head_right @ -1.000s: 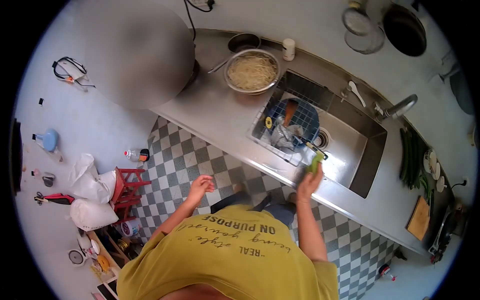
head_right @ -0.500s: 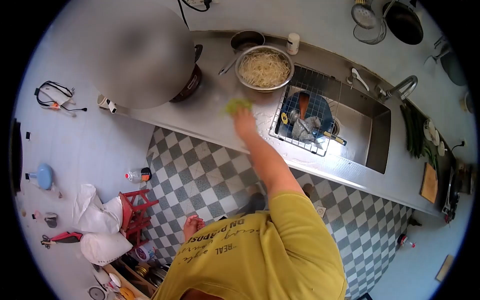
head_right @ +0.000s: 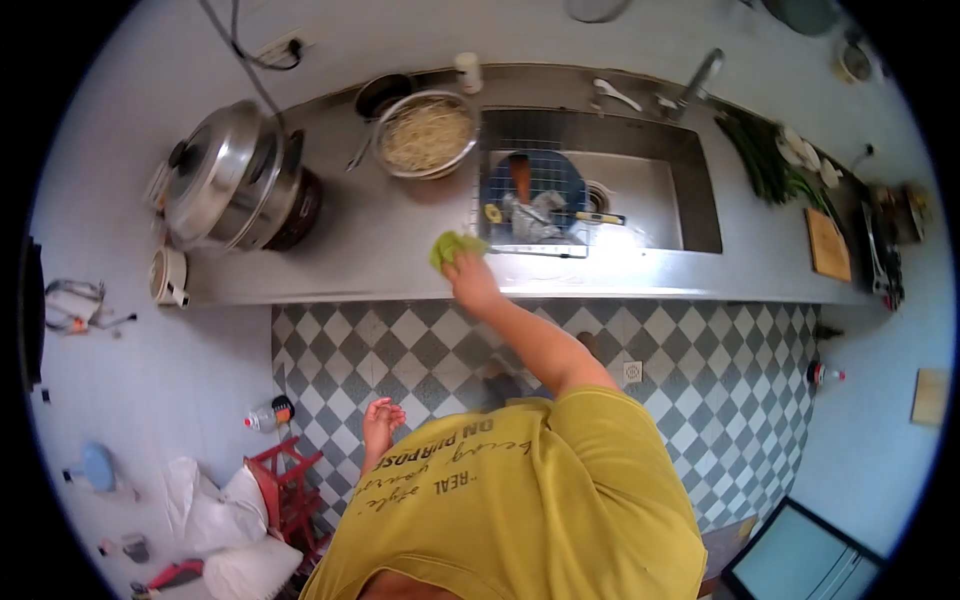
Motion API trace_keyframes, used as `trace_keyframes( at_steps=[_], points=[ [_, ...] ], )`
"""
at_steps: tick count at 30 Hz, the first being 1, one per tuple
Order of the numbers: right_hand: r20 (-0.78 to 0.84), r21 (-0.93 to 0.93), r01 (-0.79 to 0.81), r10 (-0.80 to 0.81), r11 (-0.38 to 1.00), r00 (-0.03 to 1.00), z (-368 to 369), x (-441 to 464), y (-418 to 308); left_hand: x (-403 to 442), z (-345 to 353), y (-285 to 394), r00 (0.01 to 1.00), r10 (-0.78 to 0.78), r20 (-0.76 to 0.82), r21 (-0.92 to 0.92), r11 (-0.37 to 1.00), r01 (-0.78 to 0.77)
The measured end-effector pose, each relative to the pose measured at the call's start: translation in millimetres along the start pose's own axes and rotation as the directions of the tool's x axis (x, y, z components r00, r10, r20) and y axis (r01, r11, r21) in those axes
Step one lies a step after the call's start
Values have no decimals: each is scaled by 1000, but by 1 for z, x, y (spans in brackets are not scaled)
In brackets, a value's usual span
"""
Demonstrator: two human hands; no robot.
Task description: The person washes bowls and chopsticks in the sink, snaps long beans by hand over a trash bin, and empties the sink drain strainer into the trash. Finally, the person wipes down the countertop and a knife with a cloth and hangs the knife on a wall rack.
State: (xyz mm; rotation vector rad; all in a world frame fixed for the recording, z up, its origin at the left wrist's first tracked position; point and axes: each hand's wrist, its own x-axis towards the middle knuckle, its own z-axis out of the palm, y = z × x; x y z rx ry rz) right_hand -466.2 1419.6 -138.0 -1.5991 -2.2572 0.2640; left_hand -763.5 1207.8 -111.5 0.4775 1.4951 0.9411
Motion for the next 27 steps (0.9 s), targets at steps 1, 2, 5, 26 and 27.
trace_keyframes(
  at_steps=[1,2,5,26,27],
  points=[
    [1,34,49,-49,998,999,-9,-11,5,4,11,6,1000,6,23,17,1000,-7],
    [25,47,73,-74,996,997,-19,-23,12,7,21,10,999,13,42,33,999,-15],
    [28,103,140,-144,985,989,-44,-62,42,12,48,16,996,-6,88,89,996,-2],
    [-273,197,-449,488,872,829,-231,-269,355,-27,330,-35,965,-87,247,313,950,6],
    [-352,176,-353,393,919,850,-230,-271,357,-27,338,-35,960,-89,265,329,944,-3]
  ],
)
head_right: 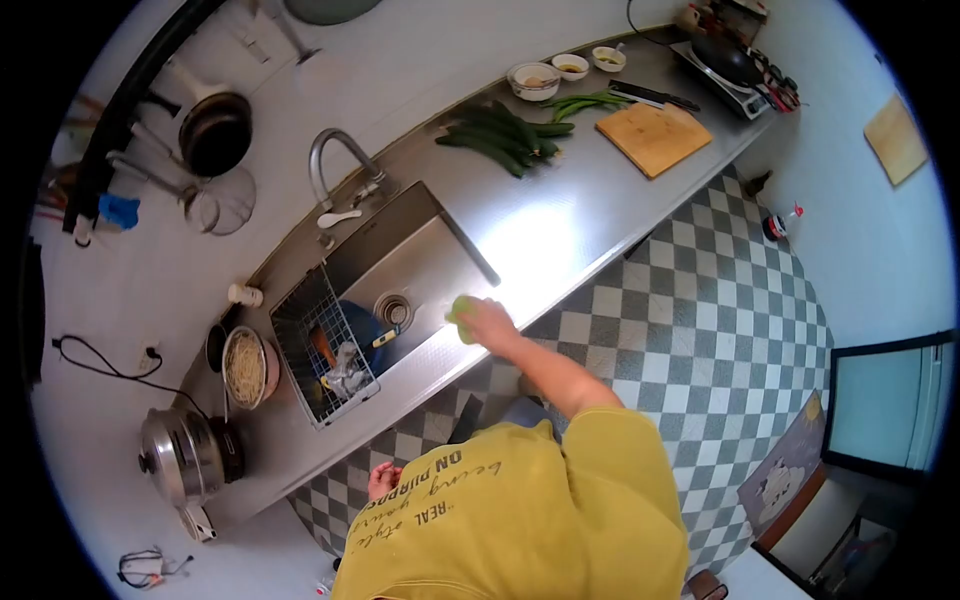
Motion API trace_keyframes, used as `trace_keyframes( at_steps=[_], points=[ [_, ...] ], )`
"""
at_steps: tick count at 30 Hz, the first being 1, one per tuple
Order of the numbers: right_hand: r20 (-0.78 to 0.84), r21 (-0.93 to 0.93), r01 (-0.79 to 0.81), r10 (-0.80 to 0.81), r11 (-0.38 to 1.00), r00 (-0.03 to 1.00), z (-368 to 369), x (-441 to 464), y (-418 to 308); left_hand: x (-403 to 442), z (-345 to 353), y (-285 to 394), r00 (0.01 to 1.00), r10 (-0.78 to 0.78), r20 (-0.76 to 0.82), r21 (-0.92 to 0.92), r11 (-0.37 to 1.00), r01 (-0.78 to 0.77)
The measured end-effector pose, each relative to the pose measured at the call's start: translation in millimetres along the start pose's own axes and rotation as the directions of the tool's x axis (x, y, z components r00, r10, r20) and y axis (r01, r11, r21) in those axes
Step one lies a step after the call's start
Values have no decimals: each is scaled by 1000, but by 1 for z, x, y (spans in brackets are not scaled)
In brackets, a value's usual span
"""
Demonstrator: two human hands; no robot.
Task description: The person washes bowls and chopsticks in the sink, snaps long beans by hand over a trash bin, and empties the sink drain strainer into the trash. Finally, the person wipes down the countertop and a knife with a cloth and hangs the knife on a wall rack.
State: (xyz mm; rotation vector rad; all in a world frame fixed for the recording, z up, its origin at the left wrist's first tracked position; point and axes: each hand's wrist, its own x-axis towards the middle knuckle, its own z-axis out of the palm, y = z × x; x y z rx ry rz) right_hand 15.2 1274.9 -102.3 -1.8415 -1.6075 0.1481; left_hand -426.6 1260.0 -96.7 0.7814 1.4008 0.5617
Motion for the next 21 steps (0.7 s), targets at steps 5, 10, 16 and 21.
trace_keyframes(
  at_steps=[5,10,16,21],
  points=[
    [-14,532,-420,504,735,864,18,12,11,19,37,35,988,70,141,146,985,-91],
    [135,958,-281,789,49,599,-76,23,35,68,86,67,966,88,244,118,986,-120],
    [-373,127,-804,779,580,504,-101,-31,170,75,163,90,960,72,272,169,978,-121],
    [-349,-149,-746,671,649,654,-105,10,245,81,229,85,981,34,192,205,976,-74]
  ],
)
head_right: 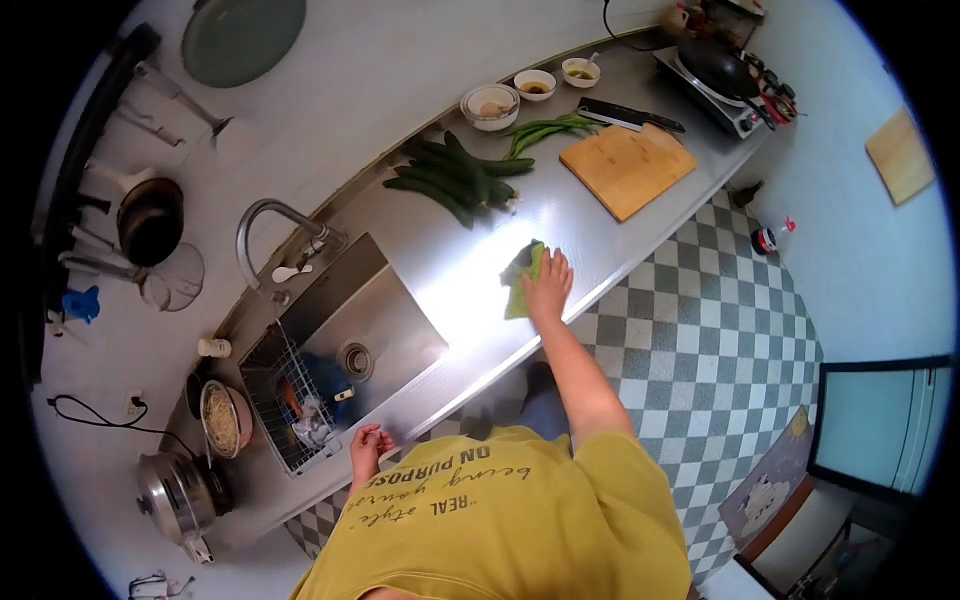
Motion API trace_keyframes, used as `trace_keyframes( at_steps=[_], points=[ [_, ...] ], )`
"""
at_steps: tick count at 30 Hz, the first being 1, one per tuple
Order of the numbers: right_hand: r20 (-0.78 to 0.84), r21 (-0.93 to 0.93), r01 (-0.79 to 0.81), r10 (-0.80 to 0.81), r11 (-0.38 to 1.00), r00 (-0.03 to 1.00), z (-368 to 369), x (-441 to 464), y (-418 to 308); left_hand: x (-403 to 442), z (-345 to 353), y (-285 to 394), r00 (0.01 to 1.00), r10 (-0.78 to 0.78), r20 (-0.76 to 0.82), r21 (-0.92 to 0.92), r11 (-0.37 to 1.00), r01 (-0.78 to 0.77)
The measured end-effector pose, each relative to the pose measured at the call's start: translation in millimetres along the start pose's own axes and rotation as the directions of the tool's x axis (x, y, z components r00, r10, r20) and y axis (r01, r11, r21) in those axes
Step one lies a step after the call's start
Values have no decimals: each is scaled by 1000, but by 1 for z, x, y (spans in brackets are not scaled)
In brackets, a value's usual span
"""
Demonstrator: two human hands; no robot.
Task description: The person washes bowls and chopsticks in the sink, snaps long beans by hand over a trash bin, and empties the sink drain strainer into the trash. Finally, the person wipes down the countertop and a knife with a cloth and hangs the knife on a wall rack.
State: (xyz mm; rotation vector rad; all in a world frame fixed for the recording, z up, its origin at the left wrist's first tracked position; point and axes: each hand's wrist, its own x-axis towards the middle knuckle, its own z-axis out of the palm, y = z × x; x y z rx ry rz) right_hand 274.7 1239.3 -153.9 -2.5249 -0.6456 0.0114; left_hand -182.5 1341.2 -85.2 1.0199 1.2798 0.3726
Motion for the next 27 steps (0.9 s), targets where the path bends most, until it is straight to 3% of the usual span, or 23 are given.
trace_keyframes(
  at_steps=[4,7,14,15,16,17,18,19,20,22,24,25,26,27],
  points=[
    [-156,26,28,-24,999,987,-3,95,-14,-11,59,0,996,-46,-75,-82,996,39],
    [-196,157,197,-165,968,967,9,142,-1,-23,89,-4,992,-77,-100,-134,989,64],
    [-96,177,237,-223,955,970,-6,101,-44,-50,98,-27,956,-159,-246,-190,975,113],
    [124,655,-100,23,749,992,-4,91,-61,-49,98,-29,954,-160,-254,-196,974,111],
    [421,857,-438,123,270,899,0,78,-79,-48,98,-32,962,-148,-231,-188,977,105],
    [420,878,-398,-29,265,907,24,59,-87,-46,100,-34,970,-134,-203,-179,979,98],
    [617,740,-502,-156,447,771,34,45,-96,-45,100,-35,977,-122,-175,-168,981,92],
    [281,775,99,-480,624,831,41,24,-96,-44,103,-33,985,-82,-149,-158,986,59],
    [30,526,667,-795,528,606,44,2,-95,-42,108,-29,992,-45,-122,-152,988,26],
    [130,625,626,-853,466,505,38,-31,-91,-42,116,-28,997,2,-76,-158,987,-14],
    [99,753,503,-828,425,552,29,-39,-71,-42,123,-30,999,17,-41,-176,984,-24],
    [163,733,435,-755,524,635,16,-39,-59,-41,123,-36,999,21,-39,-148,989,-27],
    [16,743,485,-737,461,676,-4,-32,-39,-40,121,-44,999,24,-37,-123,992,-28],
    [110,687,403,-635,605,765,-9,-24,-16,-40,122,-50,999,28,-37,-101,994,-32]
  ],
)
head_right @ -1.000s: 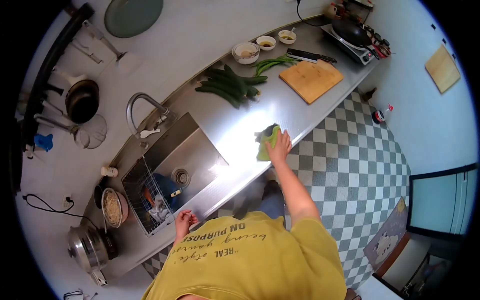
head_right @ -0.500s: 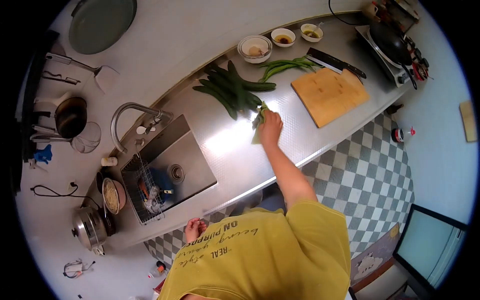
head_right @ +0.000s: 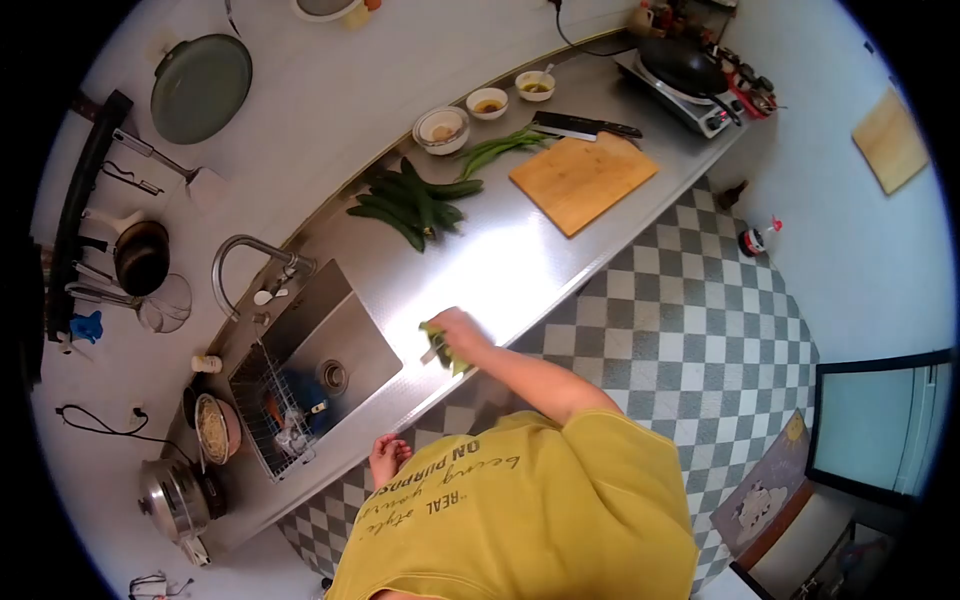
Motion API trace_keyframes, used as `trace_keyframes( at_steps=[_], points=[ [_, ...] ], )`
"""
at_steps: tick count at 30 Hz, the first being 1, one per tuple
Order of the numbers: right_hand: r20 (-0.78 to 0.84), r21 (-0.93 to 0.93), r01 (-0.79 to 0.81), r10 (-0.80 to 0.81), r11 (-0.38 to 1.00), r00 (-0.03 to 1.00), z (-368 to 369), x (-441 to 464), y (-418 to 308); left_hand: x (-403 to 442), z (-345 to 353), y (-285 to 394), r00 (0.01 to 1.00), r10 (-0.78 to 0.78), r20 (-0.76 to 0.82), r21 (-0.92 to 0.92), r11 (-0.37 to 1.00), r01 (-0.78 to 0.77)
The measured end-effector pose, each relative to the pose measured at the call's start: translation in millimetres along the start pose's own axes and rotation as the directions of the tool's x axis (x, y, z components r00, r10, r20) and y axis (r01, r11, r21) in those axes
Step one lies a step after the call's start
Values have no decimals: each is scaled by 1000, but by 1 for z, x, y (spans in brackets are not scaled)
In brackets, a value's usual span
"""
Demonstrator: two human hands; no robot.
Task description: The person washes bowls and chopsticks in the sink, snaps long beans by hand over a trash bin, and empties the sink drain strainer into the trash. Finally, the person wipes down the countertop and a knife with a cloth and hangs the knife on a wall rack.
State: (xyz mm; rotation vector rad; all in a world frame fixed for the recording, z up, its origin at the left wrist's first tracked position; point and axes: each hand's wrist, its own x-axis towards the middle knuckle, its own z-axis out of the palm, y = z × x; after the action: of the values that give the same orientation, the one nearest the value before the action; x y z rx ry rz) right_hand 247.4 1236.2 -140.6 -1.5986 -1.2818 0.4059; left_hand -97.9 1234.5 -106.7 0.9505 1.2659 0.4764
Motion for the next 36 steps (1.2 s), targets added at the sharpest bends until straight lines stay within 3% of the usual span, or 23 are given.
trace_keyframes(
  at_steps=[2,3,4,5,6,9,14,17,18,19,20,21,24,27,30,32,36],
  points=[
    [-325,171,-303,344,938,881,-51,-22,2,1,7,-3,1000,-17,-13,13,1000,18],
    [-450,427,-317,503,847,738,-60,-32,28,2,12,0,1000,-22,-21,26,999,23],
    [-341,662,-439,766,607,545,-76,-40,61,4,20,4,1000,-8,-12,7,1000,9],
    [-268,871,-258,844,419,465,-103,-41,57,8,27,7,1000,12,0,2,1000,-12],
    [-225,911,-246,899,330,374,-132,-40,53,13,36,11,999,34,11,-4,999,-33],
    [-300,934,-65,870,351,391,-201,-46,78,17,87,41,996,74,50,29,997,-75],
    [-611,665,-136,639,735,467,-314,-14,142,43,209,70,985,32,172,113,992,-52],
    [-444,493,-350,576,797,686,-367,34,166,62,302,85,972,6,234,120,992,-35],
    [-320,468,-429,601,772,732,-388,53,173,63,335,92,973,-5,233,111,994,-22],
    [-440,168,-466,489,869,753,-409,69,185,63,364,98,973,-15,231,103,995,-9],
    [-512,-151,-474,342,867,788,-431,83,199,64,392,102,967,-31,254,109,994,3],
    [-530,-455,-451,174,768,830,-451,96,211,61,418,109,954,-28,300,111,994,-6],
    [-404,-739,-367,66,565,913,-501,135,238,54,471,125,939,-27,343,163,986,-31],
    [-231,-736,-318,220,598,948,-514,160,287,51,494,133,947,-38,318,175,984,-20],
    [-77,-812,-297,413,502,908,-525,182,296,50,505,133,955,-33,296,195,981,-26],
    [-8,-775,-314,488,549,873,-532,187,284,52,514,136,954,-27,297,213,976,-39],
    [-6,-627,-435,555,646,832,-540,176,262,62,539,140,901,28,433,253,956,-151]
  ],
)
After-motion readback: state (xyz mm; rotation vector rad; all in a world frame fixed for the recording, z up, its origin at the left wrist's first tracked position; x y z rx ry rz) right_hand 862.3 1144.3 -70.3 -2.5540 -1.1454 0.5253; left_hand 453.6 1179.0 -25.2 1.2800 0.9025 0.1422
